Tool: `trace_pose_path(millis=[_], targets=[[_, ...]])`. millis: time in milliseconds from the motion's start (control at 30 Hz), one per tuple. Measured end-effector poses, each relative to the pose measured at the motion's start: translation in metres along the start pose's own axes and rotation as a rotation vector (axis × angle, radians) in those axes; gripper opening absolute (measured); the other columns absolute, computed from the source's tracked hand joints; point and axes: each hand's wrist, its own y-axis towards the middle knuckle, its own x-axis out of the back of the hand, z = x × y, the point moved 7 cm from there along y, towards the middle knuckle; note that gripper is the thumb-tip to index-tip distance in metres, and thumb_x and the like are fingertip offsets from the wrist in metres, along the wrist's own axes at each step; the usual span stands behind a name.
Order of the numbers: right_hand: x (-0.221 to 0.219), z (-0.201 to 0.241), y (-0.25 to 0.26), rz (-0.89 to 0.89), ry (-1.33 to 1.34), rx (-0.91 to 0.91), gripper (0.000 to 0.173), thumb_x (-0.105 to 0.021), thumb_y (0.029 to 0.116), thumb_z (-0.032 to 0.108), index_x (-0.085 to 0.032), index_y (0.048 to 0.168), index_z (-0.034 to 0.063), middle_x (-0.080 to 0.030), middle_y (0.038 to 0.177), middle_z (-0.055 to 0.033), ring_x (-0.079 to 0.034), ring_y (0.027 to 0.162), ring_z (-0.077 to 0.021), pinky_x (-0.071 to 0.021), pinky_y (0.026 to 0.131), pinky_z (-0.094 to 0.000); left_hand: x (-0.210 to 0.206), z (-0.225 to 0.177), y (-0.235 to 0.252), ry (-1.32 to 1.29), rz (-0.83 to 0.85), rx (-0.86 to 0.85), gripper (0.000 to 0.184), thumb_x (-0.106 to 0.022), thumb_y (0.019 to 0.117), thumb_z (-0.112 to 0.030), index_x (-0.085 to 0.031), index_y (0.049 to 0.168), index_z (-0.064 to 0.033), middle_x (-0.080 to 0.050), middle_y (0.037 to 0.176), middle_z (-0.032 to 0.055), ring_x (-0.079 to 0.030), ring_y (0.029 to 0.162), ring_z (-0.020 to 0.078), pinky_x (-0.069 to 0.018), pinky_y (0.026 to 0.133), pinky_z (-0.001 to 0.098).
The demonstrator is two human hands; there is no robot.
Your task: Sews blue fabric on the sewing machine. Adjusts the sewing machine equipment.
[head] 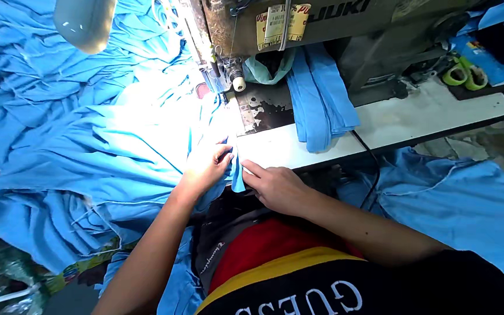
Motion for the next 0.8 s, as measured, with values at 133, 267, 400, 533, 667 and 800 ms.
trace_pose_path(millis=[133, 267, 400, 533, 667, 800], targets=[[0.001, 0.000, 0.001, 0.001, -0.010, 0.019, 0.025, -0.063, 0.0940, 0.007, -0.072, 0.117, 0.0041, -0.063, 0.138, -0.0159, -0.067, 0.063, -0.0264, -0.0536, 0.052, -0.0413, -0.001, -0.002, -0.002, 0.002, -0.044, -0.072, 0.024, -0.060, 0.1001, -0.013, -0.076, 0.109, 0.0034, -0.067, 0.132, 0.0224, -0.063, 0.124, 0.0386, -0.0464, 0.104, 0.0562], [0.001, 0.000, 0.000, 0.006, -0.004, 0.017, 0.027, -0.063, 0.0929, 0.005, -0.073, 0.118, 0.0040, -0.064, 0.138, -0.0165, -0.069, 0.065, -0.0275, -0.0543, 0.054, -0.0417, -0.002, -0.006, -0.007, 0.077, -0.061, -0.131, 0.023, -0.061, 0.0995, -0.015, -0.077, 0.108, -0.0003, -0.068, 0.131, 0.0194, -0.065, 0.122, 0.0371, -0.0482, 0.102, 0.0561], [0.001, 0.000, 0.000, 0.007, -0.014, 0.019, 0.026, -0.063, 0.0934, 0.007, -0.073, 0.118, 0.0048, -0.064, 0.139, -0.0157, -0.069, 0.065, -0.0271, -0.0544, 0.054, -0.0415, -0.004, -0.008, -0.009, 0.129, -0.082, -0.172, 0.022, -0.062, 0.0984, -0.014, -0.078, 0.106, -0.0006, -0.070, 0.127, 0.0184, -0.063, 0.125, 0.0396, -0.0455, 0.106, 0.0581], [0.001, 0.000, 0.000, 0.002, -0.018, 0.017, 0.024, -0.063, 0.0937, 0.007, -0.073, 0.115, 0.0041, -0.065, 0.137, -0.0157, -0.069, 0.065, -0.0274, -0.0543, 0.054, -0.0417, -0.007, -0.011, -0.012, 0.145, -0.078, -0.171, 0.025, -0.060, 0.0995, -0.015, -0.078, 0.107, 0.0006, -0.072, 0.125, 0.0179, -0.064, 0.125, 0.0380, -0.0482, 0.105, 0.0576], [0.001, 0.000, -0.001, -0.003, -0.014, 0.023, 0.024, -0.062, 0.0944, 0.007, -0.073, 0.116, 0.0037, -0.065, 0.137, -0.0159, -0.069, 0.065, -0.0279, -0.0548, 0.054, -0.0420, -0.009, -0.017, -0.016, 0.212, -0.076, -0.272, 0.024, -0.059, 0.0971, -0.017, -0.078, 0.103, -0.0027, -0.073, 0.121, 0.0164, -0.065, 0.122, 0.0386, -0.0474, 0.105, 0.0580], [0.001, -0.001, -0.001, -0.019, -0.014, 0.012, 0.023, -0.064, 0.0936, 0.009, -0.073, 0.114, 0.0050, -0.064, 0.136, -0.0175, -0.070, 0.067, -0.0287, -0.0562, 0.056, -0.0427, -0.009, -0.021, -0.017, 0.237, -0.150, -0.348, 0.022, -0.060, 0.0957, -0.016, -0.078, 0.102, -0.0029, -0.075, 0.115, 0.0145, -0.071, 0.109, 0.0332, -0.0544, 0.093, 0.0533]])
